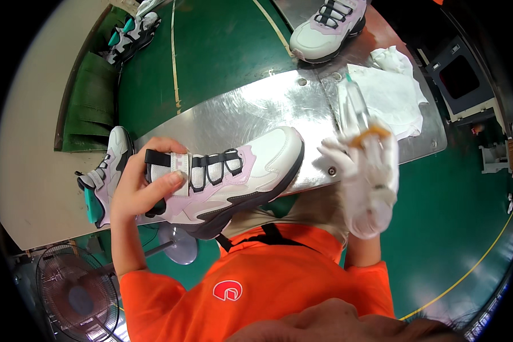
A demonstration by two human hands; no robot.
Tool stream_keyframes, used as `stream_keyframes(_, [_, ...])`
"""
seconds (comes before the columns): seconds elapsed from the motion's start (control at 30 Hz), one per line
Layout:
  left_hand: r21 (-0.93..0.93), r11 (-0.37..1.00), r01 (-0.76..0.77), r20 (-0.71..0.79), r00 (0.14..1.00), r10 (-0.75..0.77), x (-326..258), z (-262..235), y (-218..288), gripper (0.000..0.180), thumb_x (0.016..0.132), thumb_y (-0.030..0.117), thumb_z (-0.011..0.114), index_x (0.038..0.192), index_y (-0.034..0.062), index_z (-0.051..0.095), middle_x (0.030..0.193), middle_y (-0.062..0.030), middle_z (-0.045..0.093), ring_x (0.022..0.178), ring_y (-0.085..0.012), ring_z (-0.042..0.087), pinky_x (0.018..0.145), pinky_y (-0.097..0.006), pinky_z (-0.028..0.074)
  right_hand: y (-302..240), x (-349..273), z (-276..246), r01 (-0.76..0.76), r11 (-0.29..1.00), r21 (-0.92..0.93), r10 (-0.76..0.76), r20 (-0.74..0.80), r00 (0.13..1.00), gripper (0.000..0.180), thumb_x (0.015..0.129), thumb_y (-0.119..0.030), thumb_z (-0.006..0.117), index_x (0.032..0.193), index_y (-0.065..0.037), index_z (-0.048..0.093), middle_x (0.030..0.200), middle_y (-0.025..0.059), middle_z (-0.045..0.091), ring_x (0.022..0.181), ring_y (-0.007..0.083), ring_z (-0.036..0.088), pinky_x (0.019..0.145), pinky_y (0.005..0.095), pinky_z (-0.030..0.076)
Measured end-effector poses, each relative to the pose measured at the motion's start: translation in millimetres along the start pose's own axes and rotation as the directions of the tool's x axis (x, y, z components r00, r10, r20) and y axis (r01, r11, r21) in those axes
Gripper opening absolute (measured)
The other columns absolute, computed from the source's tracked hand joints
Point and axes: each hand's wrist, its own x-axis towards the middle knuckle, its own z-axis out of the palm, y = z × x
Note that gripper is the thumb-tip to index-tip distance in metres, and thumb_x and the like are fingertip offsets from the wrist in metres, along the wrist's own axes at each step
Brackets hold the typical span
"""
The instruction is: The person applies a liquid substance from a syringe to the seams and edges of a white and teal sneaker. They hold the shoe with one hand and use the syringe with the other to trace the contours of the shoe's upper and sole. The person repeats this process on multiple shoes placed on a metal table.
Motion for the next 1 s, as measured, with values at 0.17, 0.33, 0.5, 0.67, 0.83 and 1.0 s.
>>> stream_keyframes(0.17, [-0.005, 1.000, 0.010, -0.007, 1.000, -0.010, -2, 3, 7, 0.035, 0.083, 0.014, 0.069, 0.113, -0.0007, 0.059, 0.080, -0.0016, 0.063, 0.065, -0.0053, 0.055, 0.060, -0.021, 0.041, 15, 22, 30, -0.238, 0.952, 0.193, 0.263, -0.113, 0.958, 0.079, 0.068, 0.015, 0.048, 0.143, 0.004, 0.028, 0.123, 0.0186, 0.047, 0.125, 0.0340, 0.050, 0.113, 0.0489, 0.036])
stream_keyframes(0.33, [0.097, 0.995, -0.036, -0.137, 0.989, 0.049, -24, 13, 7, 0.032, 0.082, 0.012, 0.071, 0.110, -0.0023, 0.064, 0.087, -0.0063, 0.067, 0.072, -0.0106, 0.063, 0.068, -0.024, 0.048, 15, 0, 13, -0.136, 0.984, 0.116, 0.141, -0.032, 0.990, 0.065, 0.075, 0.015, 0.052, 0.136, 0.001, 0.035, 0.119, 0.0174, 0.051, 0.118, 0.0336, 0.057, 0.107, 0.0448, 0.046])
stream_keyframes(0.5, [0.195, 0.881, -0.432, -0.229, 0.853, 0.469, -45, 21, -20, 0.032, 0.086, 0.008, 0.067, 0.113, -0.0059, 0.058, 0.112, -0.0268, 0.066, 0.104, -0.0326, 0.065, 0.094, -0.041, 0.049, 9, -12, -17, -0.086, 0.986, -0.141, 0.079, -0.056, 0.995, 0.082, 0.071, -0.009, 0.077, 0.140, -0.002, 0.034, 0.113, 0.0137, 0.053, 0.111, 0.0295, 0.060, 0.090, 0.0409, 0.055])
stream_keyframes(0.67, [0.271, 0.757, -0.594, -0.482, 0.598, 0.641, -43, 65, -39, 0.034, 0.088, 0.007, 0.067, 0.117, -0.0046, 0.051, 0.113, -0.0322, 0.063, 0.106, -0.0394, 0.064, 0.094, -0.046, 0.050, 15, 23, 34, 0.203, 0.952, -0.230, -0.215, -0.031, 0.976, 0.091, 0.066, 0.004, 0.080, 0.143, -0.003, 0.031, 0.121, 0.0116, 0.048, 0.110, 0.0259, 0.058, 0.096, 0.0398, 0.051])
stream_keyframes(0.83, [0.433, 0.676, -0.597, -0.532, 0.437, 0.726, -48, 89, -35, 0.032, 0.088, 0.013, 0.072, 0.110, -0.0019, 0.055, 0.112, -0.0343, 0.063, 0.102, -0.0412, 0.067, 0.085, -0.043, 0.055, 18, 46, 85, 0.323, 0.765, -0.557, -0.344, 0.070, 0.936, 0.089, 0.065, -0.004, 0.085, 0.140, -0.001, 0.037, 0.127, 0.0132, 0.050, 0.116, 0.0223, 0.055, 0.099, 0.0352, 0.047])
stream_keyframes(1.0, [-0.016, 0.768, -0.641, -0.201, 0.754, 0.625, -68, 37, -30, 0.059, 0.090, 0.048, 0.060, 0.122, -0.0014, 0.053, 0.133, -0.0258, 0.055, 0.129, -0.0380, 0.050, 0.110, -0.051, 0.034, 26, 40, 97, 0.340, 0.743, -0.576, -0.361, 0.082, 0.929, 0.090, 0.064, -0.005, 0.085, 0.140, 0.000, 0.037, 0.128, 0.0151, 0.051, 0.118, 0.0248, 0.053, 0.102, 0.0353, 0.044])
